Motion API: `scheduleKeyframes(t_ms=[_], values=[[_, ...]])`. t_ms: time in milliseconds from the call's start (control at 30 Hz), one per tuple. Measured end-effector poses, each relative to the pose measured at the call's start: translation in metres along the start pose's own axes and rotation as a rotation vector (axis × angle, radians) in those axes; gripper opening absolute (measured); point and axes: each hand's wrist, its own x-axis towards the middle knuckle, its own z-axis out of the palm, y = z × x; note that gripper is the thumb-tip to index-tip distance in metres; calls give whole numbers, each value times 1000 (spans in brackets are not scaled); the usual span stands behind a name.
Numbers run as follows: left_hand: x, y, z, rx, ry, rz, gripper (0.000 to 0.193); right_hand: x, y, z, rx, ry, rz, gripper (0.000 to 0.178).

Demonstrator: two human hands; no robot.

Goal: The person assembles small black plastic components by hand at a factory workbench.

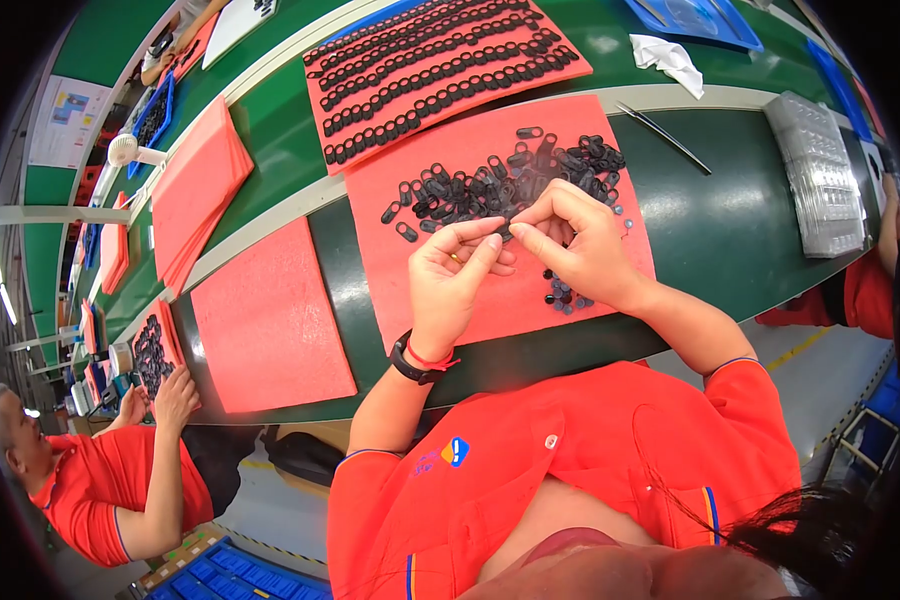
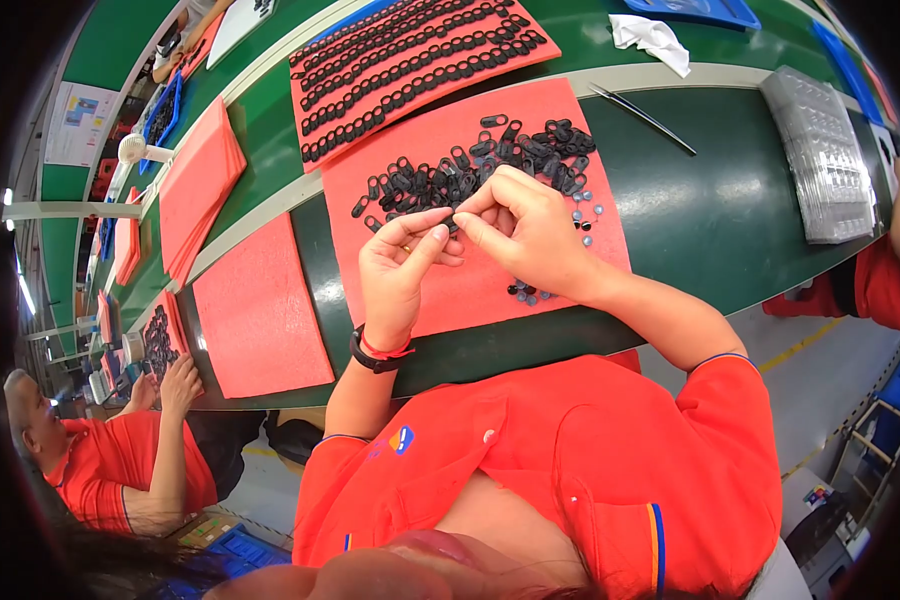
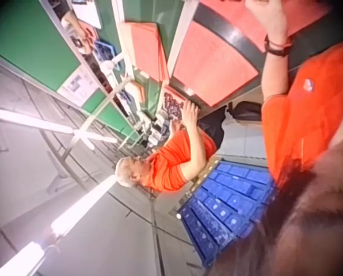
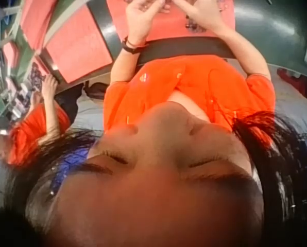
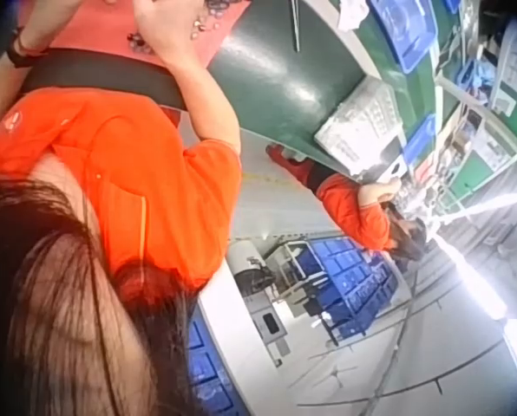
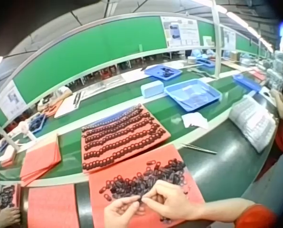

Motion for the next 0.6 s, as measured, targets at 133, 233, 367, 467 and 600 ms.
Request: scheduleKeyframes(t_ms=[133, 233, 367, 467, 600], values=[[-1, 0, 0, -10, 4, -8, 18, 0, 1, 2, -13, 6, 2, 6], [-1, -2, 0, -17, 5, -6, 18, -3, 3, 4, 1, 10, 28, 6], [-2, -3, 0, -5, 14, -10, 17, -4, 4, 7, 9, 22, 32, 6], [-2, -3, -1, -4, 10, -20, 16, -5, 5, 9, -10, 34, 17, 8], [-2, -4, -1, -10, 10, -25, 15, -6, 6, 11, -47, 54, -37, 9]])
